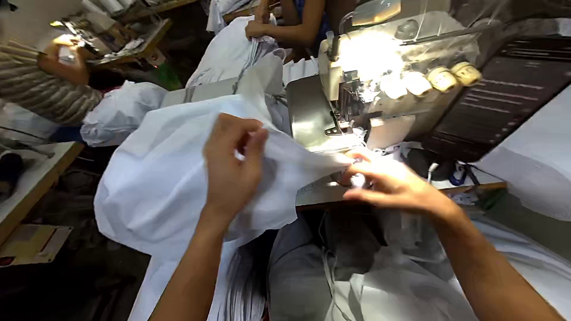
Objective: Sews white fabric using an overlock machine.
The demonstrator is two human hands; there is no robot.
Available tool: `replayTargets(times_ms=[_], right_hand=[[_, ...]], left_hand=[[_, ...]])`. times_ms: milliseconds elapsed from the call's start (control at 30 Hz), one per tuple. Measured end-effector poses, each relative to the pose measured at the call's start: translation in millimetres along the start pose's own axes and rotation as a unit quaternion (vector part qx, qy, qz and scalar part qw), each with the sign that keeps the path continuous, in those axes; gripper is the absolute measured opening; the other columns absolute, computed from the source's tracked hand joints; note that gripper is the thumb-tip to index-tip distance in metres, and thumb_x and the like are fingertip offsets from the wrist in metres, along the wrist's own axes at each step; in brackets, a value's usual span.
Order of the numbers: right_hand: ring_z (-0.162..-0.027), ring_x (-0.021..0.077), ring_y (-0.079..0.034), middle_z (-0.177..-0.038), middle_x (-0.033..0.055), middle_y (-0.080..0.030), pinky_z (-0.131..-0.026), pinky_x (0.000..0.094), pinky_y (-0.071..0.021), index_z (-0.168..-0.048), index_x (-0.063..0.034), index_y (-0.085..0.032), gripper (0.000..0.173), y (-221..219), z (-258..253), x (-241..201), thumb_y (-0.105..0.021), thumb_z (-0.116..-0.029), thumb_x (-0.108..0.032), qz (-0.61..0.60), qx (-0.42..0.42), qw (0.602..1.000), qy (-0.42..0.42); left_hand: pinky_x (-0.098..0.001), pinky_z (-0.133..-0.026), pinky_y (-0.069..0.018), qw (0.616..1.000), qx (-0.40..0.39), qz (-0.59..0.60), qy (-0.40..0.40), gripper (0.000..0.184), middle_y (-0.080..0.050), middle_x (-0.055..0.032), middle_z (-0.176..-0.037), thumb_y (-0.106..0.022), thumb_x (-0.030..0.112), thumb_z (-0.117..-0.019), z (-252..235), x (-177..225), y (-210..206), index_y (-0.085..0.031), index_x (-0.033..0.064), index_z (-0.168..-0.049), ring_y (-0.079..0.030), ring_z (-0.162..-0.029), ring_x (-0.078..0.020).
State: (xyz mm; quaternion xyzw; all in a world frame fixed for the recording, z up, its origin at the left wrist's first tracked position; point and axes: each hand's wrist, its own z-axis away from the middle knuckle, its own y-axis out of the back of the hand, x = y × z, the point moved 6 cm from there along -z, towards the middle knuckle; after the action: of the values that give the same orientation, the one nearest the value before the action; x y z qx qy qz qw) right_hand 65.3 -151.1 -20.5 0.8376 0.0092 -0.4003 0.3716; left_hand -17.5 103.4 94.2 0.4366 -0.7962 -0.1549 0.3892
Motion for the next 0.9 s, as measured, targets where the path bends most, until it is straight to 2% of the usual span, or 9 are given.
replayTargets(times_ms=[100, 200, 267, 333, 400, 500, 600, 733, 900], right_hand=[[-0.092, 0.0113, -0.063, -0.116, 0.0105, -0.063, -0.077, 0.0301, -0.0557, -0.128, 0.0069, -0.054, 0.054, -2.7, 47.2, 8.0, -0.078, -0.0896, -0.023, -0.095, 0.251, 0.952, -0.148], [-0.077, 0.0045, -0.069, -0.105, 0.0040, -0.072, -0.065, 0.0239, -0.0607, -0.141, 0.0093, -0.045, 0.059, -86.0, 38.5, -34.7, -0.069, -0.0876, 0.001, -0.399, 0.196, 0.878, -0.180], [-0.083, 0.0023, -0.069, -0.107, 0.0054, -0.071, -0.072, 0.0202, -0.0603, -0.131, 0.0125, -0.056, 0.048, -106.1, 14.2, -61.6, -0.073, -0.0900, -0.004, -0.408, 0.151, 0.895, -0.093], [-0.088, 0.0016, -0.067, -0.103, 0.0041, -0.071, -0.077, 0.0196, -0.0582, -0.119, 0.0049, -0.066, 0.038, -100.1, -8.9, -74.9, -0.078, -0.0875, -0.014, -0.320, 0.205, 0.924, -0.028], [-0.095, 0.0017, -0.067, -0.102, 0.0009, -0.071, -0.085, 0.0244, -0.0586, -0.113, -0.0007, -0.067, 0.035, -96.6, -20.9, -72.3, -0.076, -0.0824, -0.014, -0.306, 0.250, 0.919, 0.008], [-0.085, 0.0024, -0.070, -0.092, -0.0053, -0.074, -0.078, 0.0264, -0.0618, -0.106, -0.0067, -0.069, 0.022, -91.1, -16.6, -53.4, -0.072, -0.0849, -0.002, -0.350, 0.276, 0.894, -0.036], [-0.095, 0.0004, -0.069, -0.101, 0.0002, -0.072, -0.086, 0.0227, -0.0592, -0.116, 0.0055, -0.060, 0.030, -109.8, 22.7, -39.9, -0.060, -0.0866, 0.000, -0.313, 0.242, 0.912, -0.106], [-0.114, 0.0129, -0.065, -0.127, 0.0209, -0.061, -0.097, 0.0280, -0.0575, -0.137, 0.0220, -0.039, 0.070, -154.4, 53.3, -59.0, -0.074, -0.0879, -0.013, -0.331, 0.203, 0.914, -0.116], [-0.068, 0.0060, -0.067, -0.080, -0.0011, -0.070, -0.063, 0.0257, -0.0588, -0.102, -0.0082, -0.066, 0.008, -96.4, 5.2, -59.7, -0.058, -0.1023, -0.010, -0.508, 0.205, 0.796, -0.259]], left_hand=[[-0.0176, -0.060, -0.0456, 0.999, -0.025, 0.039, -0.006, 0.022, -0.056, -0.0063, -0.091, -0.057, 0.019, -0.1052, -3.3, 15.8, -25.7, -0.066, 0.0016, -0.114, -0.052, -0.069, -0.0062], [-0.0181, -0.060, -0.0495, 0.994, -0.006, 0.101, -0.032, 0.021, -0.062, -0.0018, -0.080, -0.055, 0.015, -0.1052, -40.3, 24.7, -24.3, -0.065, -0.0034, -0.109, -0.057, -0.065, -0.0013], [-0.0261, -0.081, -0.0589, 0.987, -0.041, 0.156, -0.016, 0.023, -0.068, -0.0068, -0.102, -0.051, 0.011, -0.1060, -39.8, 33.0, -29.5, -0.057, -0.0062, -0.120, -0.068, -0.090, -0.0062], [-0.0338, -0.112, -0.0476, 0.974, -0.087, 0.207, -0.042, 0.045, -0.049, -0.0143, -0.151, -0.045, 0.015, -0.1076, -7.1, 43.2, -32.3, -0.038, -0.0058, -0.147, -0.053, -0.135, -0.0155], [-0.0426, -0.123, -0.0354, 0.972, -0.018, 0.221, -0.079, 0.051, -0.040, -0.0105, -0.162, -0.040, 0.031, -0.1110, 48.2, 36.0, -34.8, -0.038, 0.0030, -0.154, -0.038, -0.150, -0.0217], [-0.0395, -0.118, -0.0393, 0.975, 0.196, 0.100, 0.000, 0.042, -0.055, 0.0074, -0.146, -0.056, 0.046, -0.1034, 160.3, -12.4, -45.4, -0.050, 0.0279, -0.141, -0.047, -0.141, -0.0129], [-0.0390, -0.112, -0.0394, 0.977, 0.179, -0.038, 0.106, 0.064, -0.055, -0.0064, -0.131, -0.080, 0.055, -0.0833, 255.4, -43.7, -79.2, -0.055, 0.0175, -0.128, -0.049, -0.130, -0.0193], [-0.0457, -0.110, -0.0357, 0.964, 0.136, -0.183, 0.135, 0.053, -0.054, -0.0168, -0.122, -0.072, 0.057, -0.0870, 293.2, -68.7, -102.6, -0.058, 0.0156, -0.116, -0.050, -0.123, -0.0320], [-0.0582, -0.091, -0.0445, 0.948, 0.118, -0.259, 0.143, 0.022, -0.067, -0.0230, -0.105, -0.066, 0.026, -0.0937, 271.0, -105.7, -99.8, -0.073, 0.0068, -0.099, -0.062, -0.101, -0.0434]])
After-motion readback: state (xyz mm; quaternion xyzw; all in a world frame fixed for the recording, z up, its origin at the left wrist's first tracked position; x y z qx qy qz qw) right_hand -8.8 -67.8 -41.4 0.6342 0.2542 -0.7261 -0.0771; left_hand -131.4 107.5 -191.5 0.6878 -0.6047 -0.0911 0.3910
